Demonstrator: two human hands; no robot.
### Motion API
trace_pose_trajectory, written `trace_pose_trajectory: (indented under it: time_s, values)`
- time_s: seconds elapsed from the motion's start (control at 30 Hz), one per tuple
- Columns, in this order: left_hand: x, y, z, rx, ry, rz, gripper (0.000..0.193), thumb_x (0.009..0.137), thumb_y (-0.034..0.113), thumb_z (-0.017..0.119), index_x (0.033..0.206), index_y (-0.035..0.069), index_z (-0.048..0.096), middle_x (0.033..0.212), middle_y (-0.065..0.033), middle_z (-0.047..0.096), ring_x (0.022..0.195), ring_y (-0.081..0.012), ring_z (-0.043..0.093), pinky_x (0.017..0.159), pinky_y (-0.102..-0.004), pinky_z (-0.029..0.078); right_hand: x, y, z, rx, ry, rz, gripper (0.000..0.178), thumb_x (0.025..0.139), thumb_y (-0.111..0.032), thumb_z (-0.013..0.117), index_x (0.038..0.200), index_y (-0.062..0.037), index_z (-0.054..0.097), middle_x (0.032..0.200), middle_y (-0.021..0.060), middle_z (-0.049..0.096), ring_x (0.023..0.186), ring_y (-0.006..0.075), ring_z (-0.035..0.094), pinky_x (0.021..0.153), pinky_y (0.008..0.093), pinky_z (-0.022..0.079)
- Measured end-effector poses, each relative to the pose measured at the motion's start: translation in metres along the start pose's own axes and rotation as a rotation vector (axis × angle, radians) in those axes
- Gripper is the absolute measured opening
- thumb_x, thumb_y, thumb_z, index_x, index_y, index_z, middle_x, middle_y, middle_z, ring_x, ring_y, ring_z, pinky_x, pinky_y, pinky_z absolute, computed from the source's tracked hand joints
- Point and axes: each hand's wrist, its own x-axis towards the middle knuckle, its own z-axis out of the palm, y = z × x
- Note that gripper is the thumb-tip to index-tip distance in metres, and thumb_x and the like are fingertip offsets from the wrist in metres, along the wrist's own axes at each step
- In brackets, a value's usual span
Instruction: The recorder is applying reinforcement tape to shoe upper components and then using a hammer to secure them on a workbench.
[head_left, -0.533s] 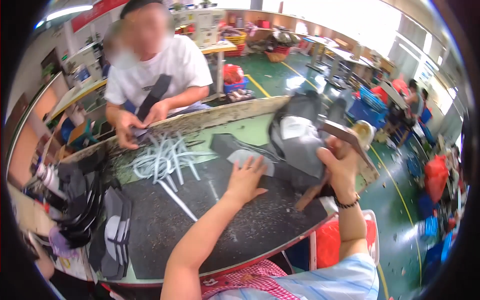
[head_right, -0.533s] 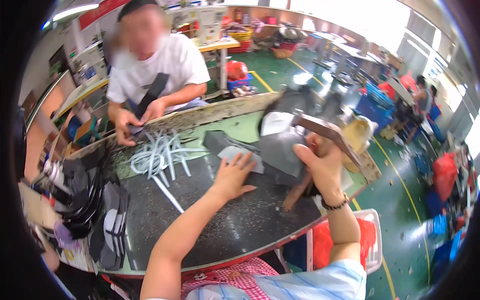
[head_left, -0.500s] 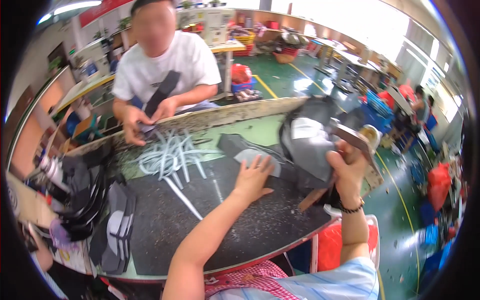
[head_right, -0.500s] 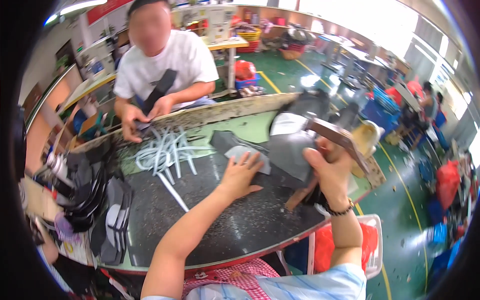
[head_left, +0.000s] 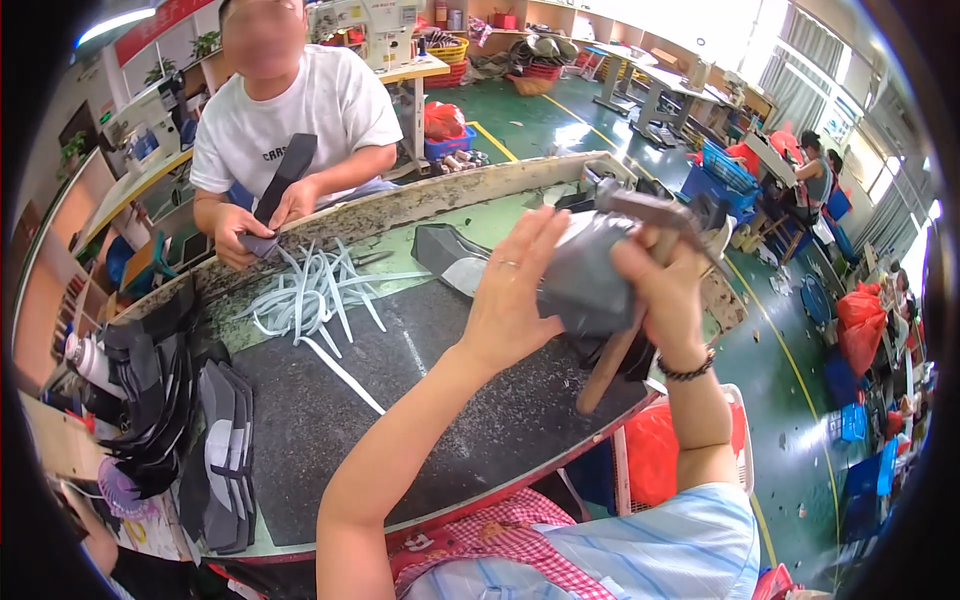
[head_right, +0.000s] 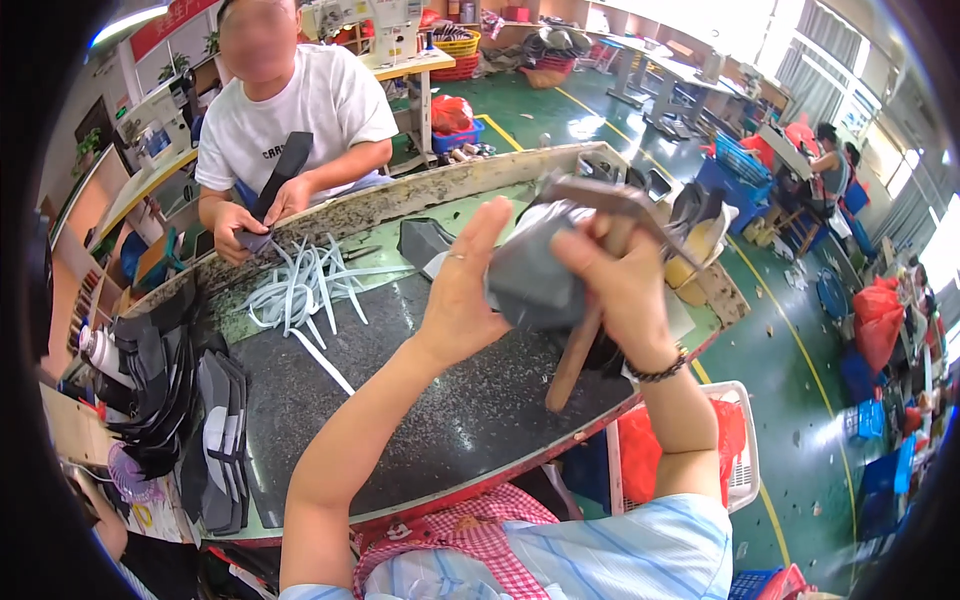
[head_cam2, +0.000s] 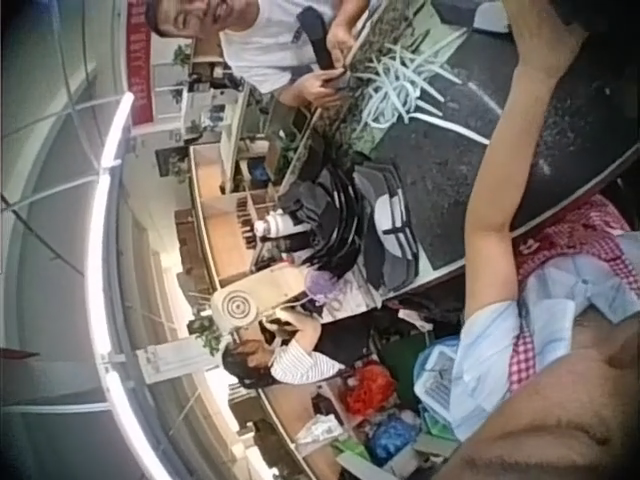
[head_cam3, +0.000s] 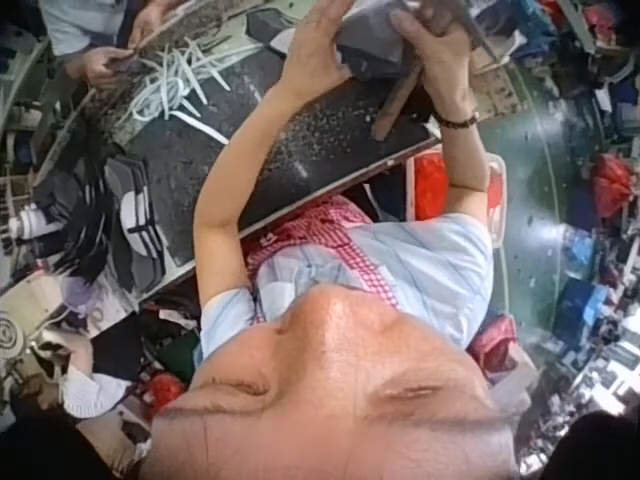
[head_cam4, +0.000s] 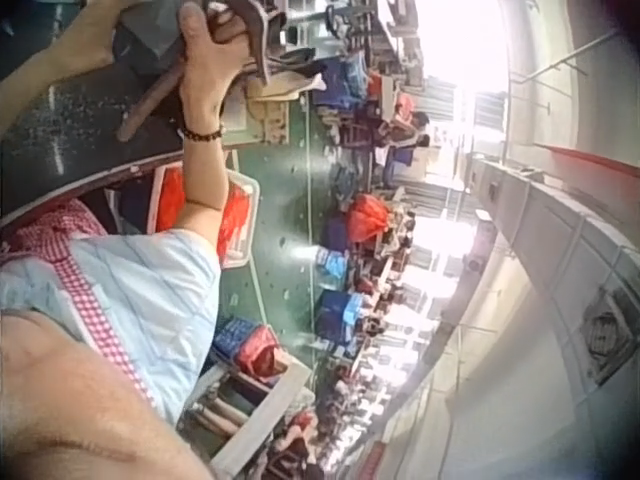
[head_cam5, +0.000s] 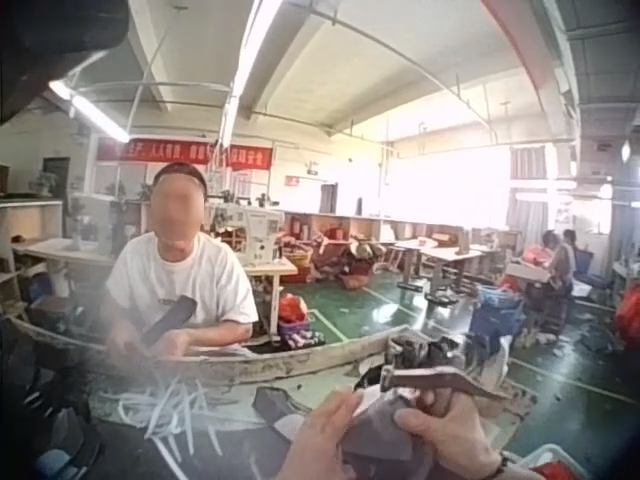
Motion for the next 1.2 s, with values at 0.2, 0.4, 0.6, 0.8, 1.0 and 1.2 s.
trace_pose_trajectory:
  time_s: [0.2,0.4,0.6,0.8,1.0,1.2]
  values:
    - [-0.003,-0.023,0.008,-0.316,0.047,-0.288,0.038,0.081,-0.002,0.065,0.118,0.006,0.065,0.104,-0.0187,0.069,0.098,-0.034,0.068,0.085,-0.0374,0.053,-0.024,0.037,-0.007,-0.299,0.02,-0.183,0.042,0.077,-0.021,0.085,0.108,-0.0055,0.062,0.069,-0.0068,0.048,0.055,0.0039,0.038,0.048,0.0217,0.034]
    - [-0.012,-0.034,0.0,-0.112,0.175,-0.177,0.015,0.089,0.003,0.062,0.102,0.002,0.071,0.09,-0.015,0.073,0.08,-0.0254,0.072,0.074,-0.0352,0.054,-0.032,0.069,-0.028,-0.418,0.072,-0.093,0.029,0.081,-0.019,0.081,0.097,-0.0048,0.062,0.069,-0.0071,0.049,0.057,0.0041,0.041,0.051,0.0233,0.037]
    - [0.0,-0.045,-0.069,-0.496,0.622,-0.48,0.018,0.097,0.016,0.063,0.095,-0.002,0.063,0.081,-0.0042,0.065,0.069,-0.0087,0.063,0.067,-0.0237,0.049,-0.025,0.088,-0.076,-0.702,0.082,-0.243,0.053,0.073,-0.021,0.084,0.118,-0.0092,0.059,0.1,0.0054,0.06,0.081,0.0211,0.063,0.073,0.0368,0.051]
    - [-0.038,0.06,-0.081,0.484,0.163,0.195,0.021,0.071,0.013,0.072,0.088,0.006,0.061,0.084,-0.0097,0.06,0.076,-0.0287,0.058,0.067,-0.0406,0.048,-0.025,0.118,-0.121,-1.183,0.003,-0.158,0.053,0.073,-0.019,0.08,0.121,-0.0152,0.059,0.099,0.0117,0.059,0.094,0.0339,0.063,0.078,0.0419,0.051]
    - [-0.158,0.047,-0.01,0.309,-0.5,0.109,0.037,0.075,0.026,0.073,0.105,0.006,0.063,0.109,-0.0104,0.064,0.102,-0.0267,0.061,0.088,-0.0401,0.049,-0.031,0.063,-0.06,-0.904,-0.111,-0.054,0.042,0.082,-0.016,0.073,0.122,-0.011,0.06,0.103,0.011,0.06,0.084,0.0259,0.065,0.071,0.0358,0.051]
    - [-0.116,0.01,-0.061,0.554,-0.639,-0.251,0.065,0.068,0.04,0.081,0.119,0.005,0.062,0.117,-0.0128,0.061,0.112,-0.0307,0.057,0.097,-0.0436,0.044,-0.035,0.076,-0.009,-0.68,-0.665,-0.063,0.037,0.079,-0.011,0.072,0.115,-0.0051,0.064,0.098,0.0055,0.066,0.083,0.0148,0.064,0.071,0.0301,0.05]
